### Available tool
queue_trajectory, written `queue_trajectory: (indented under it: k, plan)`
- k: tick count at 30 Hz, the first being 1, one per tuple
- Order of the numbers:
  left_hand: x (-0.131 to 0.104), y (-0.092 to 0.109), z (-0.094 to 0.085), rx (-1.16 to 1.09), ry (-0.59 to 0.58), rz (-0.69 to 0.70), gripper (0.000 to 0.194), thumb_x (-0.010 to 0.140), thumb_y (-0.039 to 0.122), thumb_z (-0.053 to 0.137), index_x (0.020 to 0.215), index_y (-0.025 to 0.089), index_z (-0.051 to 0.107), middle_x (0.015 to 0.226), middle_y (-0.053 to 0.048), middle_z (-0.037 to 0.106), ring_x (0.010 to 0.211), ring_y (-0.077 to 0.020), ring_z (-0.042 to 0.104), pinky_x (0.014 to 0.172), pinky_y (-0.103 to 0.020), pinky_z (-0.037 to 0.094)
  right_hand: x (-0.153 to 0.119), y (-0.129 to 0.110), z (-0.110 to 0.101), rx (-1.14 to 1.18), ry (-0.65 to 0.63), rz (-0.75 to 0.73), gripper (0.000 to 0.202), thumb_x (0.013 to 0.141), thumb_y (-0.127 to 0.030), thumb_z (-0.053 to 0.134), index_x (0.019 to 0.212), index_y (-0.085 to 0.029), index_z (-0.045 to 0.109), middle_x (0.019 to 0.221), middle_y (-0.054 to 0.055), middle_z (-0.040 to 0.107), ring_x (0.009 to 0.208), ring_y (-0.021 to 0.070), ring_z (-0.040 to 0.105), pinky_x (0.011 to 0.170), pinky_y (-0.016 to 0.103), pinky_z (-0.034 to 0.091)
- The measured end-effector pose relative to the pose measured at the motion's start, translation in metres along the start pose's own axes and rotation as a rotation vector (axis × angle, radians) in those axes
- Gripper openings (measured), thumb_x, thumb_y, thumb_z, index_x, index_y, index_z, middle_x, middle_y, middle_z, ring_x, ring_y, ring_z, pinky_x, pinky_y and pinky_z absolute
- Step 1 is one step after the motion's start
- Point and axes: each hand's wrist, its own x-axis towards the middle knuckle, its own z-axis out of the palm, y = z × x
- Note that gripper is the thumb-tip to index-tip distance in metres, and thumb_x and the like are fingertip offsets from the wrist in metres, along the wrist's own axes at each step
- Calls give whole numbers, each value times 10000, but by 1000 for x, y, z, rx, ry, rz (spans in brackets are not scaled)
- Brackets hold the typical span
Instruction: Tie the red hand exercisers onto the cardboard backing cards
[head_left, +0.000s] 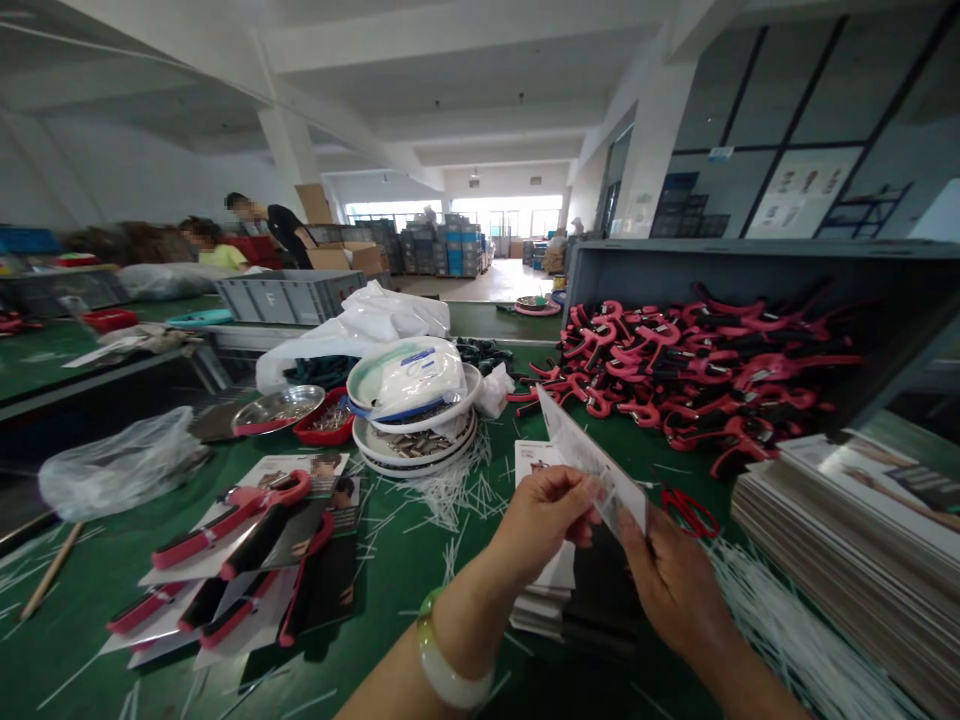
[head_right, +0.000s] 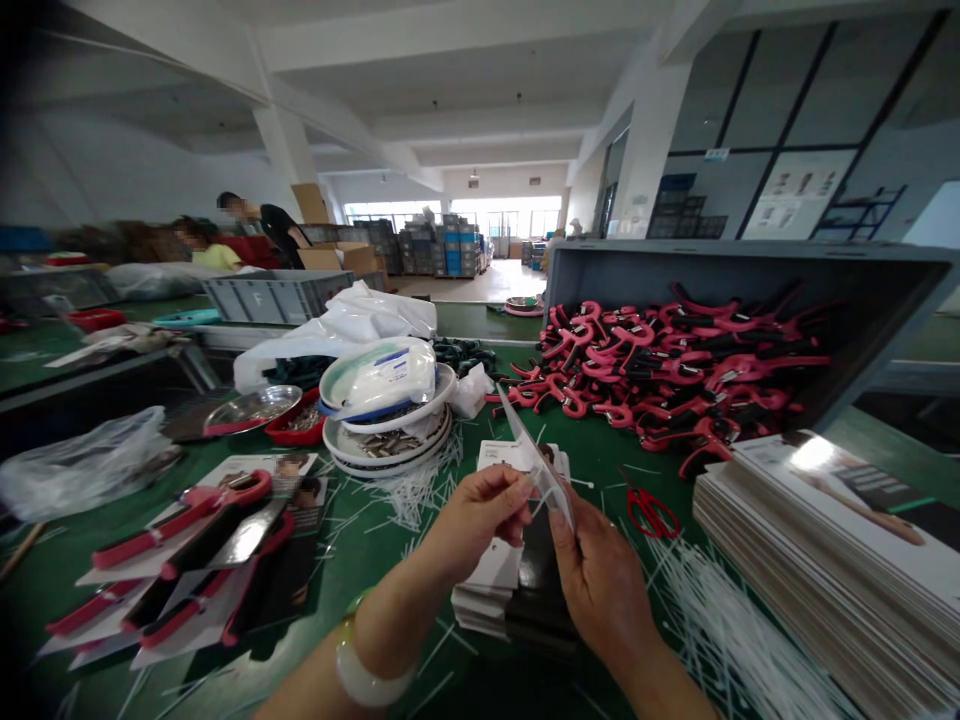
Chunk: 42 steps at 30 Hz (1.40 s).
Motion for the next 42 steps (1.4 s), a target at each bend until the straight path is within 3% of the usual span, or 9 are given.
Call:
queue_trajectory:
  k: [8, 14, 18, 21, 27, 31, 34, 39, 42]
  plan:
    - [0, 3, -5, 57, 12, 38, 431, 618, 550, 709, 658, 147, 562, 538, 35, 553, 360, -34, 409, 378, -184, 349, -7, 2, 9, -183, 98, -210, 342, 945, -269, 347, 1221, -136, 498, 1115, 146, 659, 1027, 236, 629, 839, 358, 537]
    - [-10, -7, -9, -17, 205, 145, 445, 595, 492, 763, 758, 173, 498, 664, 52, 542, 496, -61, 535, 475, -177, 431, -16, 1, 26, -393, 132, -331, 323, 914, -206, 364, 1182, -94, 504, 1067, 161, 658, 946, 245, 636, 752, 355, 565]
    - [-27, -12, -20, 8, 255, 222, 427, 700, 512, 676, 962, 208, 528, 852, 23, 551, 558, -59, 544, 523, -196, 459, -21, -5, 31, -502, 87, -377, 366, 846, -103, 388, 1189, -96, 517, 1084, 145, 650, 932, 238, 619, 703, 326, 567]
    - [-39, -5, -37, 266, 204, 177, 407, 732, 451, 654, 1042, 197, 582, 961, -25, 568, 559, -59, 524, 537, -213, 452, -22, -11, 33, -535, 35, -393, 422, 784, -46, 418, 1184, -105, 539, 1112, 142, 640, 944, 246, 599, 708, 331, 554]
    - [-47, 18, -64, 1163, 155, 78, 195, 738, 323, 615, 873, 216, 703, 837, -31, 606, 653, -142, 549, 661, -284, 430, -24, -21, 43, -574, -56, -409, 459, 730, -40, 489, 1158, -162, 597, 1114, 108, 657, 919, 260, 589, 658, 353, 512]
    - [-42, 13, -66, 1347, 217, -6, 168, 741, 343, 604, 832, 239, 698, 786, -31, 604, 734, -195, 572, 704, -316, 423, -23, -28, 49, -584, -111, -388, 409, 751, -84, 524, 1136, -181, 622, 1107, 99, 665, 905, 261, 588, 657, 384, 478]
    - [-38, -1, -67, 1334, 277, 32, 158, 789, 312, 553, 833, 232, 681, 791, -40, 580, 759, -201, 568, 721, -326, 434, -21, -31, 47, -580, -144, -356, 395, 760, -111, 548, 1143, -171, 622, 1101, 108, 663, 894, 260, 589, 651, 382, 468]
    - [-20, -27, -67, 1111, 437, 392, 81, 794, 245, 567, 788, 202, 636, 994, -77, 558, 981, -223, 528, 860, -363, 426, -18, -23, 38, -492, -185, -262, 379, 743, -193, 608, 1120, -162, 633, 1045, 111, 662, 899, 273, 587, 699, 406, 482]
    - [-7, -42, -65, 803, 443, 435, 140, 855, 300, 493, 816, 190, 570, 858, -44, 592, 838, -180, 570, 771, -321, 463, -21, -9, 30, -401, -204, -219, 388, 751, -241, 619, 1128, -151, 625, 1067, 129, 645, 951, 289, 580, 761, 436, 490]
